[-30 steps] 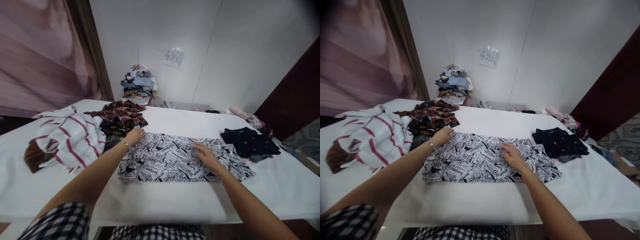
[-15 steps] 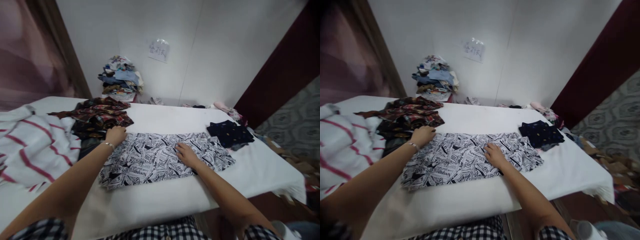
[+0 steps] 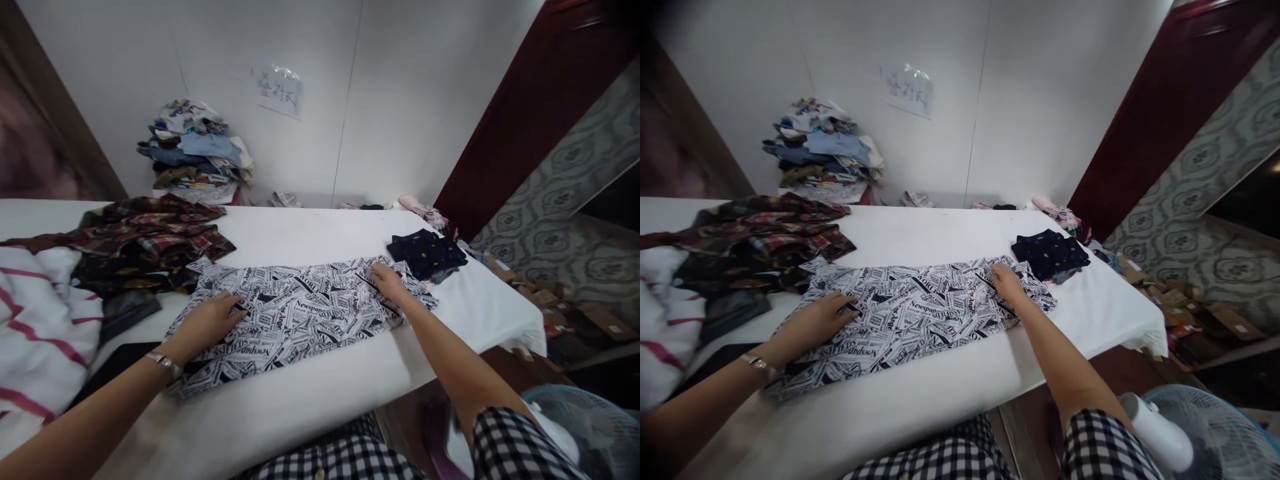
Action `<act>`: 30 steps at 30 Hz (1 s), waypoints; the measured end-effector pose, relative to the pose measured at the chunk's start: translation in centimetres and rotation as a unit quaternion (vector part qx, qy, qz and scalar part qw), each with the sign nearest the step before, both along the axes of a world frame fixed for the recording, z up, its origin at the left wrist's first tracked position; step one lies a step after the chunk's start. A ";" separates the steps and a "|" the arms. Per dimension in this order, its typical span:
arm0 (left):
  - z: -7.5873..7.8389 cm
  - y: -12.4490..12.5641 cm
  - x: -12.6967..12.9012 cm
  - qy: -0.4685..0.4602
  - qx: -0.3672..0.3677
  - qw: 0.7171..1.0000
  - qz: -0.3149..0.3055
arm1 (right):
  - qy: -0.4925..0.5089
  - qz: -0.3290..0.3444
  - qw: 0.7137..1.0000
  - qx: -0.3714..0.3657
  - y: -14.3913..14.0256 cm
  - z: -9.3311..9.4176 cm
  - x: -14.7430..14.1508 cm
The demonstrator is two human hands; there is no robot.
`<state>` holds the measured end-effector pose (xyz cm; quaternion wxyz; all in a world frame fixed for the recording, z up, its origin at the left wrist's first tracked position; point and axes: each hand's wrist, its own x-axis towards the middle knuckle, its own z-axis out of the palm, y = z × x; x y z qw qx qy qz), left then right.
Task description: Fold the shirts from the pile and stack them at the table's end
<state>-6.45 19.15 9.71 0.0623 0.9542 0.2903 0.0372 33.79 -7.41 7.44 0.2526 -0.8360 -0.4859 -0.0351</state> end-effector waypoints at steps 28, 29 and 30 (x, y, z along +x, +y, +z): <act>-2.7 4.0 4.5 -0.079 0.154 0.984 -0.044 | 0.012 -0.296 0.950 -0.096 -4.7 2.1 4.8; -3.2 4.1 4.8 -0.050 0.161 0.985 -0.038 | 0.008 -0.304 0.946 -0.110 -4.7 2.0 4.6; -3.7 4.3 4.9 -0.017 0.167 0.985 -0.036 | 0.003 -0.309 0.942 -0.129 -4.6 1.8 4.5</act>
